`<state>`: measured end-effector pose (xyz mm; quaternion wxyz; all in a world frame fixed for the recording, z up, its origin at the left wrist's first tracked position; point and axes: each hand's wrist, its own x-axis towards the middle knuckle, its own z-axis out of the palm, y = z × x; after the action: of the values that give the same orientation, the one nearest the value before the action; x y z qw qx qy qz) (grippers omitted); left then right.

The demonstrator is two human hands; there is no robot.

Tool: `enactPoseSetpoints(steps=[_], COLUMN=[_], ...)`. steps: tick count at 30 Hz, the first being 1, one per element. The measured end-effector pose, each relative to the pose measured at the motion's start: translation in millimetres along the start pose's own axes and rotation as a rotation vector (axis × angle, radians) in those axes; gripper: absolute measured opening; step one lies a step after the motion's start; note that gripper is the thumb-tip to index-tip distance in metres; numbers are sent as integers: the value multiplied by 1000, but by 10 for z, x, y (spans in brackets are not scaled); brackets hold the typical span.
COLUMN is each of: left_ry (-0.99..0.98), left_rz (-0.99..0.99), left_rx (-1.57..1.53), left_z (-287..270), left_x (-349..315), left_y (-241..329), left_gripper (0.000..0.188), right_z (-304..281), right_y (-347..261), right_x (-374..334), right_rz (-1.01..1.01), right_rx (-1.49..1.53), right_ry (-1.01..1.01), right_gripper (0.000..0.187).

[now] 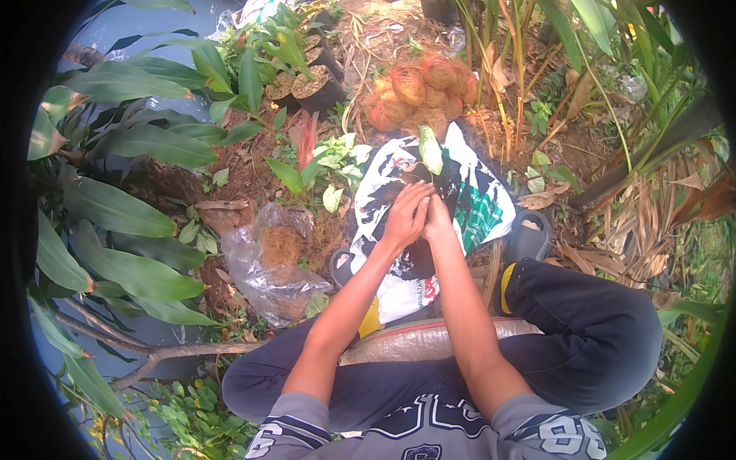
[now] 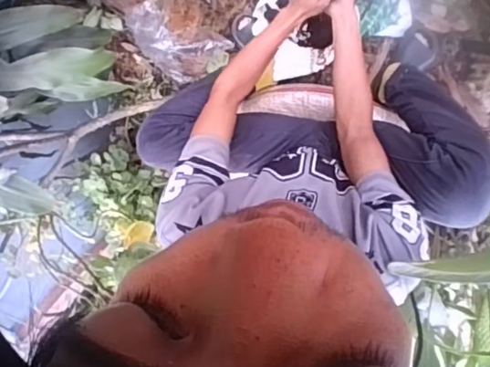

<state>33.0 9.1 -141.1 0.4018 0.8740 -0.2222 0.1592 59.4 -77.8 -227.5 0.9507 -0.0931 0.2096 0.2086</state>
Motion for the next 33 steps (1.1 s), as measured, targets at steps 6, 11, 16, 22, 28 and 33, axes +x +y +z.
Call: enactPoseSetpoints(steps=[6,11,16,22,28,33], left_ry=[28,-115,-69,-47,-52,-91], left_rz=[-144,-132,-95,-145,-258,-317], left_rx=[-54,7,137,60,-8,-20], left_z=[158,107,-22,246,412,462], left_x=[-164,-187,14,-137,-246,-263], left_y=[-56,-4,118,-54,-123,-81], left_gripper=[27,34,39,45,45,49], right_z=[347,184,71,-48,-58,-55], right_y=[-70,-58,51,-16,1,14], right_x=[-287,-229,-68,-78,-151,-79], right_rz=[88,115,100,196,199,178], right_rx=[35,34,166,34,8,5], right_ry=[36,24,-156,-123,-71,-79], right_gripper=[44,49,37,35,34,33])
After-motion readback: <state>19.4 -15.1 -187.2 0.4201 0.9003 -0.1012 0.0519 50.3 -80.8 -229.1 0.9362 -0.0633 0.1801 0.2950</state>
